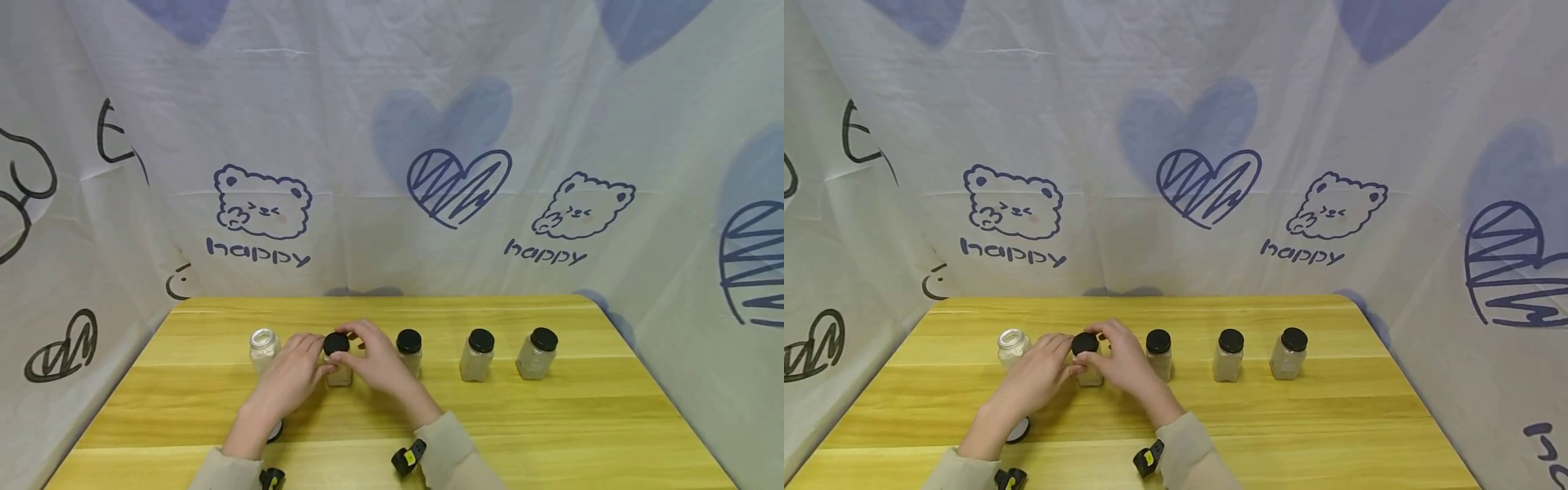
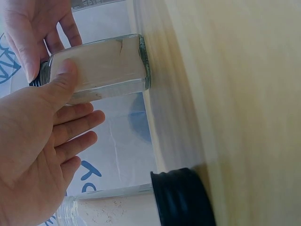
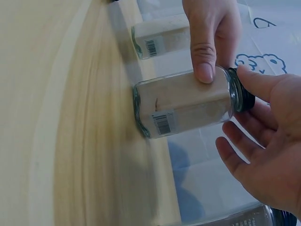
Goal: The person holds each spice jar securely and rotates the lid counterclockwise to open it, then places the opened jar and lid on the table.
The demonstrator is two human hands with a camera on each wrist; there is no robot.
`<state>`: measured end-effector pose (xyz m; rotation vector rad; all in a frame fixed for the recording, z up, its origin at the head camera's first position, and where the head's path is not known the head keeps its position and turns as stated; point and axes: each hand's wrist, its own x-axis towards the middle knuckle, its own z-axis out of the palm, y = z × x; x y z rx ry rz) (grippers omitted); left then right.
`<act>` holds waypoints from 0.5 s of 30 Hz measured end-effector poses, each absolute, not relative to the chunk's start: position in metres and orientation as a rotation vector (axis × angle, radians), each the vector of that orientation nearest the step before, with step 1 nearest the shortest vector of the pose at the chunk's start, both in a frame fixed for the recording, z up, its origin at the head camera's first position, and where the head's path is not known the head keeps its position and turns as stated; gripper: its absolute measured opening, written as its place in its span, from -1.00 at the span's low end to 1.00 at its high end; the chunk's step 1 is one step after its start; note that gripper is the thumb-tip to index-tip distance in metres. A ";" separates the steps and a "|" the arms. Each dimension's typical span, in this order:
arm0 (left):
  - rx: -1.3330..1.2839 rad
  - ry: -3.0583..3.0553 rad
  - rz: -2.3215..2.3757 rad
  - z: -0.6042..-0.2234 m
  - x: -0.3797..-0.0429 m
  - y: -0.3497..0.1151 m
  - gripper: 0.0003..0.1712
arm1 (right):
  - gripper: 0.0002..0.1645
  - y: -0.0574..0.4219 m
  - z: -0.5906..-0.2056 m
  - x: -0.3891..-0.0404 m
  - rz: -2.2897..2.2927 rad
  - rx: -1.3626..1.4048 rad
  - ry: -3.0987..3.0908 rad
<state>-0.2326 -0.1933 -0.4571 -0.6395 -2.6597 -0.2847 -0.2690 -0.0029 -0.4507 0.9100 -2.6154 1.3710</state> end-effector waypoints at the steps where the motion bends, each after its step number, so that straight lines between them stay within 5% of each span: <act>1: -0.639 -2.661 -0.280 -0.457 -0.233 -0.193 -0.39 | -0.48 -0.002 -0.450 -0.269 1.360 0.939 -2.618; 15: -0.632 -2.664 -0.287 -0.457 -0.232 -0.193 -0.39 | -0.38 -0.001 -0.445 -0.267 1.383 0.953 -2.652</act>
